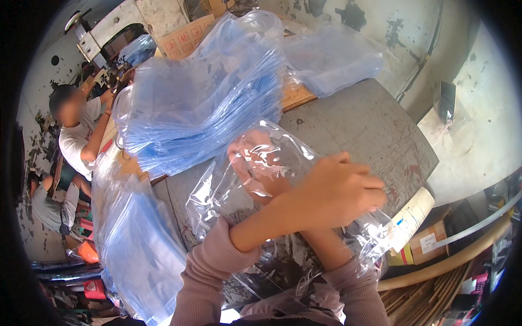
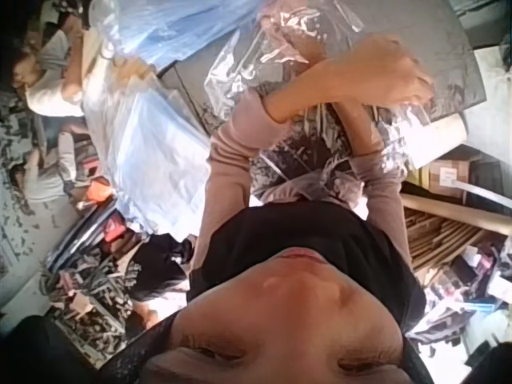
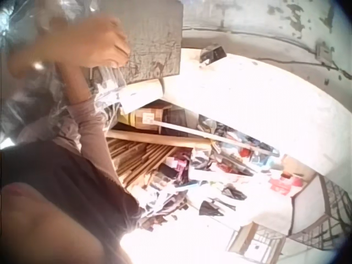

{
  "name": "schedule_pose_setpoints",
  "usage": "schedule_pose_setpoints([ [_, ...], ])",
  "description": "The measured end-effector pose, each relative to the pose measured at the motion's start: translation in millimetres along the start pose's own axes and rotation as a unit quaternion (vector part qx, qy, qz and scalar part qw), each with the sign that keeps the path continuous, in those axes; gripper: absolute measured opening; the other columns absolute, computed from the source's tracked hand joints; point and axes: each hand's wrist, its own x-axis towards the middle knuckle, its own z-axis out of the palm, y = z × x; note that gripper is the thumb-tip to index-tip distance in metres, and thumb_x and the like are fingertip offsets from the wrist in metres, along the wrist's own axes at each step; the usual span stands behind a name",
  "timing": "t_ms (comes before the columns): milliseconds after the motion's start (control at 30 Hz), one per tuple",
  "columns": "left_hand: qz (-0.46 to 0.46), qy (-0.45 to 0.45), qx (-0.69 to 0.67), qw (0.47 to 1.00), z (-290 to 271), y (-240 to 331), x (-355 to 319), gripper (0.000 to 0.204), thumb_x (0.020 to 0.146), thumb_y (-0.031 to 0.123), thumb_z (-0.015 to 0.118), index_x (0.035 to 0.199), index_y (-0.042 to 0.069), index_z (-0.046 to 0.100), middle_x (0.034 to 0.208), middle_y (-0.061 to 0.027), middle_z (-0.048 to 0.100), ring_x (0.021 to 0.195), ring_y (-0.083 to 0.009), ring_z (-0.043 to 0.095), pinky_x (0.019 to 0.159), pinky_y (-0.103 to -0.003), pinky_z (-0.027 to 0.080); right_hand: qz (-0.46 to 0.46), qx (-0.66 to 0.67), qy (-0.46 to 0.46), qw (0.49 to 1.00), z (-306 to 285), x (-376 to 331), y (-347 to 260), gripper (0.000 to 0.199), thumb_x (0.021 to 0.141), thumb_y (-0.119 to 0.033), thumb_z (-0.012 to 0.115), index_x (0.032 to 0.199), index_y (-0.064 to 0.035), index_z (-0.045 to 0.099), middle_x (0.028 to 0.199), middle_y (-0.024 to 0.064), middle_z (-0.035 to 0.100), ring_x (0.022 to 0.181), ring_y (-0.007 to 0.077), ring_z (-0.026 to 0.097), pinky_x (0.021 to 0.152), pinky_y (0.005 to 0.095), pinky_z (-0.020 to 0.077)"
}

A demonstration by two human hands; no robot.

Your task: The person trims excess plastic from a stack of transparent bags using shears, removes the waste material, and reorganizes the bags on a workbench.

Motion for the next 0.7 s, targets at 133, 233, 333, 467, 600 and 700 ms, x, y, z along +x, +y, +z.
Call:
schedule_pose_setpoints([
  [133,0.000,0.022,-0.045,0.999,4.2,-1.4,10.9,0.010,0.074,0.023,0.061,0.067,0.016,0.058,0.069,0.0071,0.055,0.070,-0.0122,0.053,0.061,-0.028,0.038,0.048,0.024,-0.065,0.996,-16.9,0.2,2.2,0.031,0.083,-0.004,0.058,0.111,0.0000,0.046,0.097,0.0122,0.053,0.086,0.0203,0.053,0.081,0.0322,0.0427],
  [233,-0.027,-0.001,-0.019,0.999,-4.5,-5.4,-0.9,0.008,0.074,0.022,0.062,0.069,0.016,0.060,0.068,0.0068,0.055,0.070,-0.0124,0.053,0.061,-0.028,0.038,-0.013,0.113,0.085,0.990,19.7,-3.7,21.3,0.040,0.082,-0.005,0.060,0.117,-0.0014,0.040,0.100,0.0127,0.053,0.088,0.0212,0.053,0.083,0.0330,0.0426],
  [333,-0.028,0.027,0.009,0.999,3.5,-7.5,3.3,0.008,0.075,0.022,0.062,0.069,0.017,0.060,0.067,0.0068,0.054,0.070,-0.0124,0.053,0.061,-0.029,0.038,0.014,0.060,0.168,0.984,21.4,-13.6,17.9,0.053,0.083,-0.010,0.062,0.123,0.0081,0.033,0.113,0.0167,0.046,0.093,0.0235,0.054,0.080,0.0318,0.0446],
  [467,-0.045,0.032,0.005,0.998,4.9,-10.2,-0.9,0.008,0.074,0.022,0.062,0.069,0.017,0.059,0.067,0.0069,0.053,0.070,-0.0123,0.053,0.062,-0.029,0.037,0.037,-0.018,0.152,0.988,18.4,-8.8,5.8,0.074,0.081,-0.007,0.063,0.135,0.0061,0.015,0.123,0.0182,0.039,0.100,0.0263,0.052,0.083,0.0342,0.0442],
  [600,-0.038,0.014,0.002,0.999,0.9,-3.6,-3.8,0.009,0.075,0.022,0.062,0.068,0.017,0.057,0.068,0.0076,0.053,0.071,-0.0122,0.052,0.063,-0.029,0.035,0.087,0.007,0.086,0.992,22.4,-7.3,-0.9,0.080,0.079,-0.005,0.064,0.140,0.0037,0.013,0.113,0.0149,0.049,0.103,0.0239,0.050,0.087,0.0342,0.0427],
  [700,-0.038,0.002,0.001,0.999,6.2,-3.2,-1.1,0.010,0.075,0.022,0.061,0.067,0.017,0.056,0.068,0.0077,0.052,0.071,-0.0123,0.052,0.063,-0.029,0.036,0.097,0.043,0.039,0.994,16.8,-10.1,3.4,0.080,0.078,-0.005,0.064,0.141,0.0022,0.014,0.107,0.0101,0.054,0.101,0.0211,0.051,0.087,0.0333,0.0423],
])
